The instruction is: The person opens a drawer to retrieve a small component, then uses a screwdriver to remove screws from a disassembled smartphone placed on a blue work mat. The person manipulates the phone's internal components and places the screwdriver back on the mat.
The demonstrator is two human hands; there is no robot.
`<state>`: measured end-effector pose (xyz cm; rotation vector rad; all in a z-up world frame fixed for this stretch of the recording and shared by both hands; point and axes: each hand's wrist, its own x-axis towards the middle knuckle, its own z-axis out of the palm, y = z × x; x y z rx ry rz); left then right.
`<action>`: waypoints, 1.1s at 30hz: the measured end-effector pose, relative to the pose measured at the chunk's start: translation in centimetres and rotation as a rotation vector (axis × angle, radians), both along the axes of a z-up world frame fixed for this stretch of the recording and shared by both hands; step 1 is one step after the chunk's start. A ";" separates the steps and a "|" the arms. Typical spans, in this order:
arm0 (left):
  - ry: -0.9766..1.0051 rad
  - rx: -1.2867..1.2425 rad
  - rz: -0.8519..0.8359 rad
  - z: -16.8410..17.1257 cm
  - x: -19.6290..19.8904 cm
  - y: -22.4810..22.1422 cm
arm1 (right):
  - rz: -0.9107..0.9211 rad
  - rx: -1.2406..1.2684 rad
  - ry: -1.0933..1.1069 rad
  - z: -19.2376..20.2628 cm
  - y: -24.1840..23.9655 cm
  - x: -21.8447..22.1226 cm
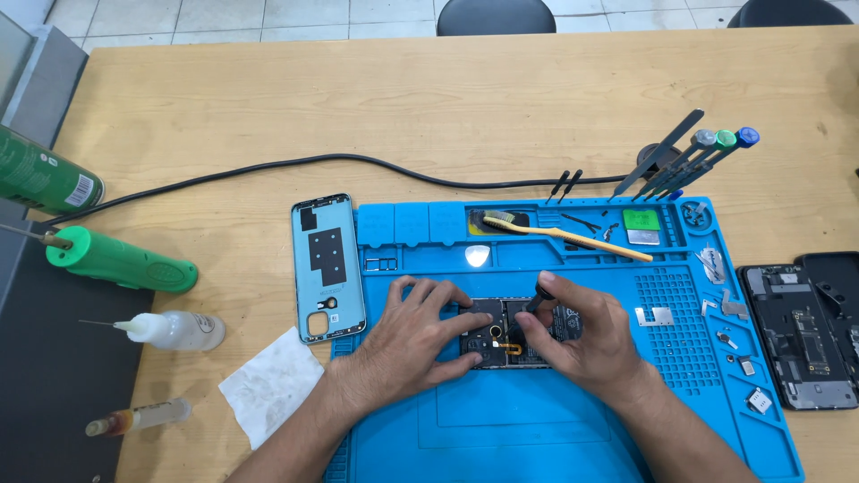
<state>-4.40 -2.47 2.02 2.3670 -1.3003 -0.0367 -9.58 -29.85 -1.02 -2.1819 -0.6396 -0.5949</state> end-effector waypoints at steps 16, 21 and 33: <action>-0.006 -0.015 -0.001 0.2 0.1 -0.1 | -0.041 0.071 0.142 1.7 0.6 0.1; 0.063 0.064 0.019 1.8 0.4 -0.5 | 0.112 0.235 0.162 5.3 2.1 1.4; 0.050 0.030 0.020 1.1 0.1 -0.2 | 0.045 0.143 0.203 5.4 2.0 0.4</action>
